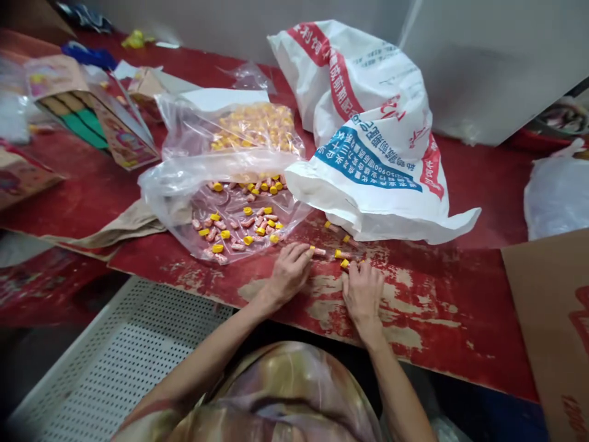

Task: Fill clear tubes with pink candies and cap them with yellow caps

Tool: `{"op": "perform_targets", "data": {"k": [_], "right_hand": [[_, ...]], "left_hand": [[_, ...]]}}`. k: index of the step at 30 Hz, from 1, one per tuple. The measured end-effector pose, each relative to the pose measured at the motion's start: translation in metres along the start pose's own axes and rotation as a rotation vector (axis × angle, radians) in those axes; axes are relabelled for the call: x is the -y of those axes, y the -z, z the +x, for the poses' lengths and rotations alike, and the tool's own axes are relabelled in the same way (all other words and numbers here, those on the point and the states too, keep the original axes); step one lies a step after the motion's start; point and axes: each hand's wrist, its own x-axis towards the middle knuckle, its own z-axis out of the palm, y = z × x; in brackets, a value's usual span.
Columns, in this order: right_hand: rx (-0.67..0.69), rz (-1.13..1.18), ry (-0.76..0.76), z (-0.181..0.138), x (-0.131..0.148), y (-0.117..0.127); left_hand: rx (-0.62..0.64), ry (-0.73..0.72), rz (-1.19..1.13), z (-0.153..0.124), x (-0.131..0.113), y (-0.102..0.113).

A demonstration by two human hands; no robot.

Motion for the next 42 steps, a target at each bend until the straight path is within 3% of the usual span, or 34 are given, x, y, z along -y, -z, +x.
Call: {"op": "perform_targets", "data": {"k": [4, 6, 9, 14, 16, 20, 25, 27, 29, 31, 33, 35, 37, 40, 42], "right_hand": [[-0.019, 0.018, 0.032, -0.001, 0.009, 0.002], [0.007, 0.133, 0.108, -0.006, 0.002, 0.01], [0.154, 0.19, 0.177, -0.009, -0.01, 0.028], [0.53, -0.112, 0.206, 0.008, -0.005, 0.041], [0.642, -0.145, 0.217, 0.016, 0.005, 0.037], [0.728, -0.159, 0.179, 0.025, 0.018, 0.029], [0.767, -0.127, 0.178, 0.028, 0.002, 0.034], [0.664, -0.004, 0.17, 0.021, -0.004, 0.033], [0.404, 0.207, 0.154, 0.01, 0.002, 0.029], [0.126, 0.423, 0.141, -0.003, 0.023, 0.023], [-0.051, 0.555, 0.144, -0.011, 0.052, 0.02], [-0.133, 0.592, 0.185, -0.013, 0.074, 0.019], [-0.18, 0.599, 0.24, -0.009, 0.077, 0.021], [-0.211, 0.467, 0.163, -0.006, 0.042, 0.021], [-0.137, 0.228, 0.024, -0.008, 0.007, 0.017]], "left_hand": [[0.3, -0.019, 0.107, 0.027, 0.004, -0.023], [0.355, 0.01, 0.084, 0.026, 0.008, -0.025], [0.262, 0.195, -0.211, 0.012, 0.011, -0.016], [0.166, 0.774, -1.154, -0.015, 0.008, 0.003], [0.144, 0.919, -1.419, -0.02, 0.006, 0.006], [0.066, 1.03, -1.707, -0.019, 0.0, 0.009], [-0.018, 1.093, -1.909, -0.011, -0.008, 0.009], [-0.056, 1.116, -1.993, -0.011, -0.011, 0.008], [-0.077, 1.127, -2.075, -0.011, -0.014, 0.007], [-0.096, 1.128, -2.128, -0.012, -0.018, 0.007], [-0.129, 1.142, -2.119, -0.013, -0.023, 0.006], [-0.166, 1.186, -2.051, -0.014, -0.028, 0.003], [-0.195, 1.23, -1.978, -0.015, -0.03, 0.001], [-0.179, 1.297, -1.955, -0.013, -0.031, -0.003], [-0.158, 1.334, -1.964, -0.011, -0.031, -0.003]]}}
